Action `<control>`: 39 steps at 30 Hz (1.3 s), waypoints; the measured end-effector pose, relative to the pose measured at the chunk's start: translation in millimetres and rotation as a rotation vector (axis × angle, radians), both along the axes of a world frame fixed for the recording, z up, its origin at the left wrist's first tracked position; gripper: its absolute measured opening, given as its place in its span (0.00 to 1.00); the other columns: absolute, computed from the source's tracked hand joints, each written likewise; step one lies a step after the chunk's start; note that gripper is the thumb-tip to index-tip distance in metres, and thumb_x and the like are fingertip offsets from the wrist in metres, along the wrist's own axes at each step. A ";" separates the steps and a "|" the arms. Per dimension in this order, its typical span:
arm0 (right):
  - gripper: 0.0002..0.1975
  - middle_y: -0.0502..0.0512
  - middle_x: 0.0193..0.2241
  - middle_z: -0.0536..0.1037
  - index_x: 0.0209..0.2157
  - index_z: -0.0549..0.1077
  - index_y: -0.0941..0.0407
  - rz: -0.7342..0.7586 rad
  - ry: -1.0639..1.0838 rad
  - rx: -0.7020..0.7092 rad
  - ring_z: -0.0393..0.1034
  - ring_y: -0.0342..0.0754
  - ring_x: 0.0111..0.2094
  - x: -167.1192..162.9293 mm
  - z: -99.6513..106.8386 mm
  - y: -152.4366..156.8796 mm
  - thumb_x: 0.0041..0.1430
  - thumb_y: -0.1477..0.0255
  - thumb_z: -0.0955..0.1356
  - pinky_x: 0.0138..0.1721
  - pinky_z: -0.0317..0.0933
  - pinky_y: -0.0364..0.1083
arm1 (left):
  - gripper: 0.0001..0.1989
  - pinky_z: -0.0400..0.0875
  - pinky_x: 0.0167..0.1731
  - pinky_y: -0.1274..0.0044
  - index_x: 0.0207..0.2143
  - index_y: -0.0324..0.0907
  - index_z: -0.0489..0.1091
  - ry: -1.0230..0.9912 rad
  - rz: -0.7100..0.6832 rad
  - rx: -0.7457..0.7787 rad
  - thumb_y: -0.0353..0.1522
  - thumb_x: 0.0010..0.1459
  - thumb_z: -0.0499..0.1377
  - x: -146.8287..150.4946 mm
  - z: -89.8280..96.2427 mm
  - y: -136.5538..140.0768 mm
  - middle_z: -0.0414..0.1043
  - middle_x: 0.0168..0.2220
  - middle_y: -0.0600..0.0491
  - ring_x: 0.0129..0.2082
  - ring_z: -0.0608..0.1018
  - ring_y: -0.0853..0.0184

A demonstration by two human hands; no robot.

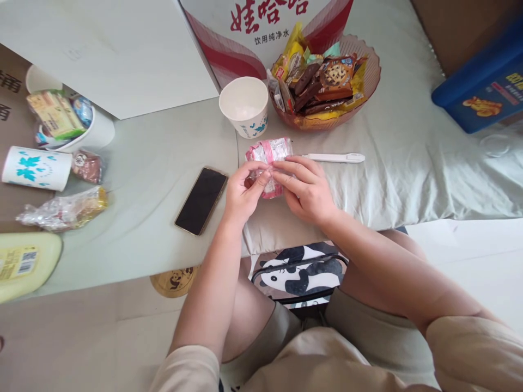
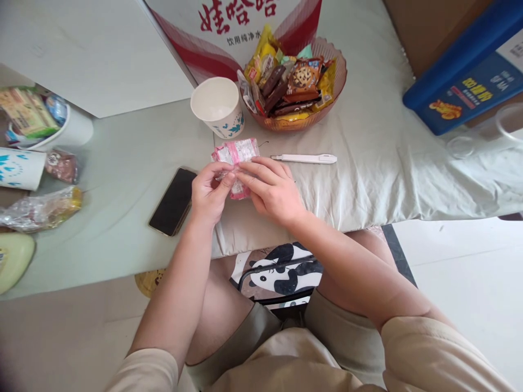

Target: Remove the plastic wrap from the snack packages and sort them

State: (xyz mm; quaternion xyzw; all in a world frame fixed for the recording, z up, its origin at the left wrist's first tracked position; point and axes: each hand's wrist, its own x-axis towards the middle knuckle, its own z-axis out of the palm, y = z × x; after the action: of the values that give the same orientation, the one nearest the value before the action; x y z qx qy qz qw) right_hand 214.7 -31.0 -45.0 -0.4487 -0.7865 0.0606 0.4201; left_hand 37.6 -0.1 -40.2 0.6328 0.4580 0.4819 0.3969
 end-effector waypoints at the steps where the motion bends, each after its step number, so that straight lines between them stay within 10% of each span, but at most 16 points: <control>1: 0.18 0.56 0.55 0.80 0.53 0.78 0.49 -0.016 -0.015 0.006 0.69 0.56 0.59 -1.3 0.1 -1.3 0.68 0.73 0.63 0.60 0.61 0.58 | 0.19 0.69 0.31 0.78 0.38 0.44 0.77 -0.022 0.010 0.002 0.50 0.57 0.65 0.5 -0.6 0.4 0.77 0.34 0.54 0.30 0.74 0.71; 16: 0.21 0.57 0.60 0.75 0.57 0.75 0.49 -0.003 -0.166 -0.091 0.65 0.57 0.59 4.9 3.4 -0.9 0.66 0.76 0.62 0.58 0.61 0.58 | 0.19 0.67 0.24 0.83 0.36 0.44 0.71 -0.170 0.022 -0.041 0.45 0.50 0.72 -0.8 -0.7 1.1 0.71 0.32 0.57 0.25 0.71 0.76; 22: 0.19 0.64 0.56 0.76 0.53 0.76 0.54 -0.433 -0.228 -0.216 0.65 0.65 0.58 61.9 8.7 0.9 0.63 0.71 0.63 0.55 0.58 0.64 | 0.14 0.63 0.22 0.82 0.34 0.44 0.72 -0.179 0.090 0.024 0.40 0.52 0.71 -10.2 -0.9 5.8 0.67 0.29 0.58 0.23 0.67 0.76; 27: 0.17 0.67 0.50 0.79 0.48 0.78 0.56 -0.500 -0.363 -0.436 0.68 0.68 0.53 78.4 6.9 2.1 0.62 0.69 0.63 0.51 0.59 0.64 | 0.11 0.63 0.23 0.83 0.34 0.44 0.72 -0.137 0.167 0.074 0.36 0.52 0.69 -17.4 -2.1 9.8 0.68 0.30 0.57 0.24 0.68 0.76; 39: 0.18 0.54 0.28 0.78 0.37 0.76 0.56 0.117 0.515 -1.082 0.69 0.46 0.28 26.9 38.6 -7.3 0.58 0.54 0.70 0.30 0.62 0.45 | 0.10 0.67 0.25 0.81 0.37 0.44 0.70 0.090 0.120 0.118 0.39 0.60 0.64 -14.6 -0.6 3.5 0.71 0.31 0.57 0.25 0.70 0.74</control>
State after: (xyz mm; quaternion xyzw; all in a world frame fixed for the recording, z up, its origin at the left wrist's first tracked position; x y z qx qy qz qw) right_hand 241.7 -38.2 -6.4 -0.5255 -0.5403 0.5822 0.3050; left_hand 23.0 3.4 -40.8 0.6476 0.4832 0.5022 0.3082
